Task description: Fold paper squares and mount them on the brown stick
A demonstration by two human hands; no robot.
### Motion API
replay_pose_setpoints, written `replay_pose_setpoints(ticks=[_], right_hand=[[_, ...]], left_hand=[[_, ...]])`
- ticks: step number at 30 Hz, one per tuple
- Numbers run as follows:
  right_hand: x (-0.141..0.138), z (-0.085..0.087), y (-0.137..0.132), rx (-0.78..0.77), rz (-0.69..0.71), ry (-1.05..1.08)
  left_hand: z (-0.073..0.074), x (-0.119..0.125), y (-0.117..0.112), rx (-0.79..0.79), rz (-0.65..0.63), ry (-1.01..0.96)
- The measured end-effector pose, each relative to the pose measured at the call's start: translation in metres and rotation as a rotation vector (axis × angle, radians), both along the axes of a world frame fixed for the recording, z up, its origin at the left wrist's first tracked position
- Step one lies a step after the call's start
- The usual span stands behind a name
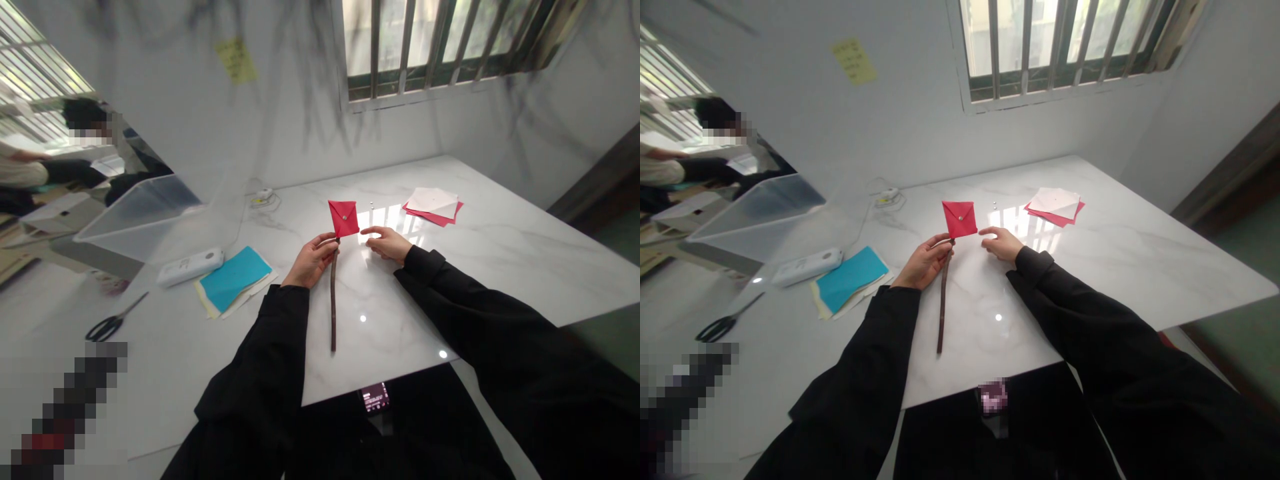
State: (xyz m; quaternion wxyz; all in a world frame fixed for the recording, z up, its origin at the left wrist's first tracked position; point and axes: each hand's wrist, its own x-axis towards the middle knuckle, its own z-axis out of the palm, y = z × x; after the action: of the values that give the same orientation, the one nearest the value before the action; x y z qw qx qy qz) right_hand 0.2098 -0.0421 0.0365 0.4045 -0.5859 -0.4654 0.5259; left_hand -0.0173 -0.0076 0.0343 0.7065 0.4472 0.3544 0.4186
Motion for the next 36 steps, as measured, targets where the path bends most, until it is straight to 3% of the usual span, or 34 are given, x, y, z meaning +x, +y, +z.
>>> replay_pose_setpoints(ticks=[3, 7, 9, 14, 18, 20, 24, 26, 33, 36], right_hand=[[0.001, 0.001, 0.000, 0.007, -0.028, 0.024], [0.004, 0.003, -0.001, -0.002, 0.199, -0.070], [0.003, 0.003, -0.001, -0.008, 0.209, -0.102], [0.002, 0.002, 0.002, 0.007, -0.064, -0.142], [0.011, -0.003, 0.005, 0.265, -0.192, -0.321], [0.016, -0.005, 0.006, 0.333, -0.108, -0.431], [0.021, -0.008, 0.008, 0.222, 0.201, -0.519], [0.020, -0.010, 0.010, 0.198, 0.215, -0.521], [0.015, -0.011, 0.009, 0.163, -0.018, -0.342], [0.012, -0.007, 0.005, 0.115, 0.066, -0.206]], left_hand=[[0.002, 0.000, -0.001, -0.007, -0.009, 0.007], [0.004, 0.000, -0.003, 0.027, -0.012, 0.008], [0.003, 0.000, -0.003, 0.031, -0.011, 0.007], [0.001, 0.000, -0.001, 0.036, 0.004, 0.018], [0.002, 0.001, -0.003, 0.063, -0.019, 0.065], [0.002, 0.001, -0.003, 0.066, -0.031, 0.072], [0.001, 0.002, -0.003, 0.070, 0.013, 0.051], [0.001, 0.002, -0.002, 0.062, 0.020, 0.048], [0.001, 0.001, -0.002, 0.055, -0.002, 0.040], [0.002, 0.001, -0.003, 0.058, -0.012, 0.047]])
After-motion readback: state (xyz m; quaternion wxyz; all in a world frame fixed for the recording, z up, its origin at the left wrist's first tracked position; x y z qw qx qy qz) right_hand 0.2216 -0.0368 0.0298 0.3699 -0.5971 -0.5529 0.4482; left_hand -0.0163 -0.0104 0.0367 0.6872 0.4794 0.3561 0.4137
